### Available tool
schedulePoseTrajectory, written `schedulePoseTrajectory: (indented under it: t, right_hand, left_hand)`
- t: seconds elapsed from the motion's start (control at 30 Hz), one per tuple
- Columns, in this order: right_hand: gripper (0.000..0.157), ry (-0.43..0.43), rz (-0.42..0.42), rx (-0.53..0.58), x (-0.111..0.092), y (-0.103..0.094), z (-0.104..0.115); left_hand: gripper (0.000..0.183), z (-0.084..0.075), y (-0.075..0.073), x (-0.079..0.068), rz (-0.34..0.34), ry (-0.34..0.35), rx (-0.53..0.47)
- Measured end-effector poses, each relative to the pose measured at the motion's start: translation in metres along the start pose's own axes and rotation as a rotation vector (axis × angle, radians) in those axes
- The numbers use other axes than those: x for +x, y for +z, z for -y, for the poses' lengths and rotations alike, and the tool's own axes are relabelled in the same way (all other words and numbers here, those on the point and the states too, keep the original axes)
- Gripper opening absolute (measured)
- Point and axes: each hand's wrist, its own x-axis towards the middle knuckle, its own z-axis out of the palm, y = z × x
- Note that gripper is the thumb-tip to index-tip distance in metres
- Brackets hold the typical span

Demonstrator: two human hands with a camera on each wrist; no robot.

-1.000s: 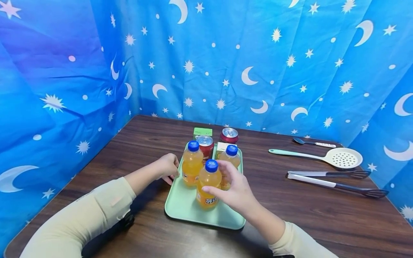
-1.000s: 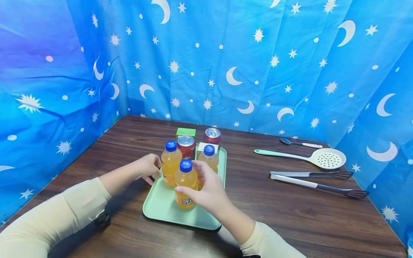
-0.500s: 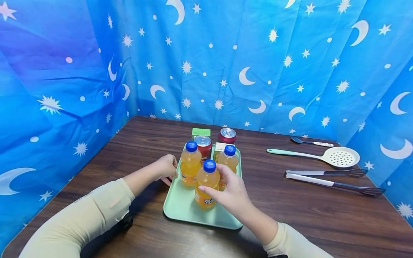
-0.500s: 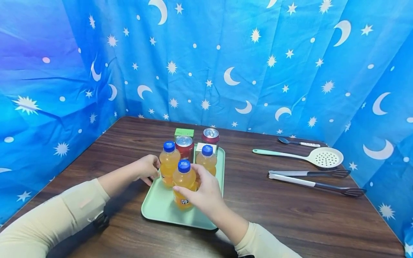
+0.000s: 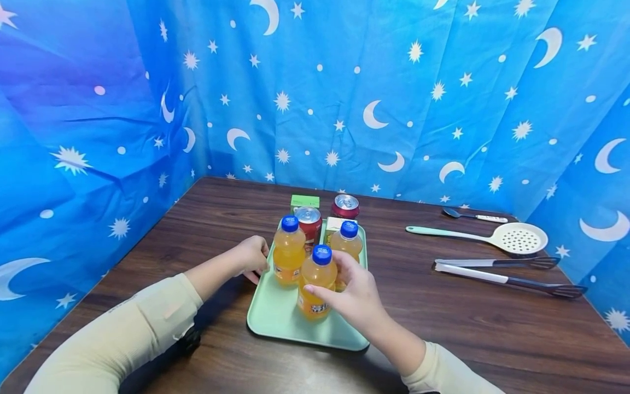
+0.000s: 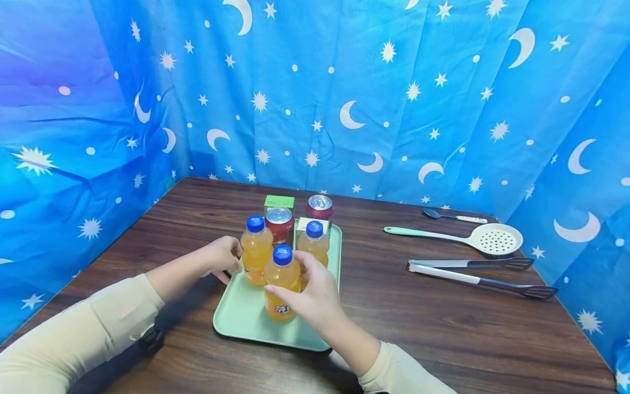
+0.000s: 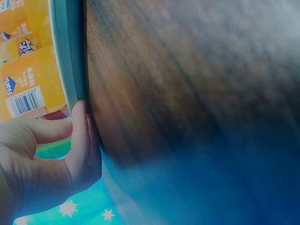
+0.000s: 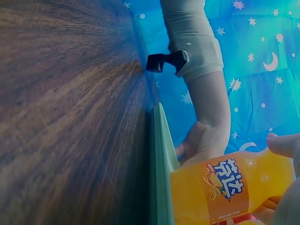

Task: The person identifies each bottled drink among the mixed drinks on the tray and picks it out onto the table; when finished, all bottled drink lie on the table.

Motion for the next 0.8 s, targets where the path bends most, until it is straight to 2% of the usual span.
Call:
schedulePoseTrajectory:
  t: [0.13,0.33,0.5,0.8]
  right_hand:
    - [0.050,-0.007,-0.002,0.022,0.000,-0.002,-0.011]
    - [0.052,-0.064,-0.001,0.050,0.001,-0.008,-0.034]
    - [0.052,-0.096,0.004,0.062,-0.002,-0.017,-0.035]
    - [0.053,-0.023,-0.005,0.121,-0.008,-0.040,-0.025]
  left_hand:
    - [0.028,0.000,0.000,0.000,0.001,-0.005,0.004]
    - [0.027,-0.002,-0.001,0.001,0.001,-0.011,0.016]
    - [0.027,-0.001,-0.001,0.001,0.008,-0.012,0.015]
    - [0.027,-0.002,-0.001,-0.001,0.012,0.002,0.015]
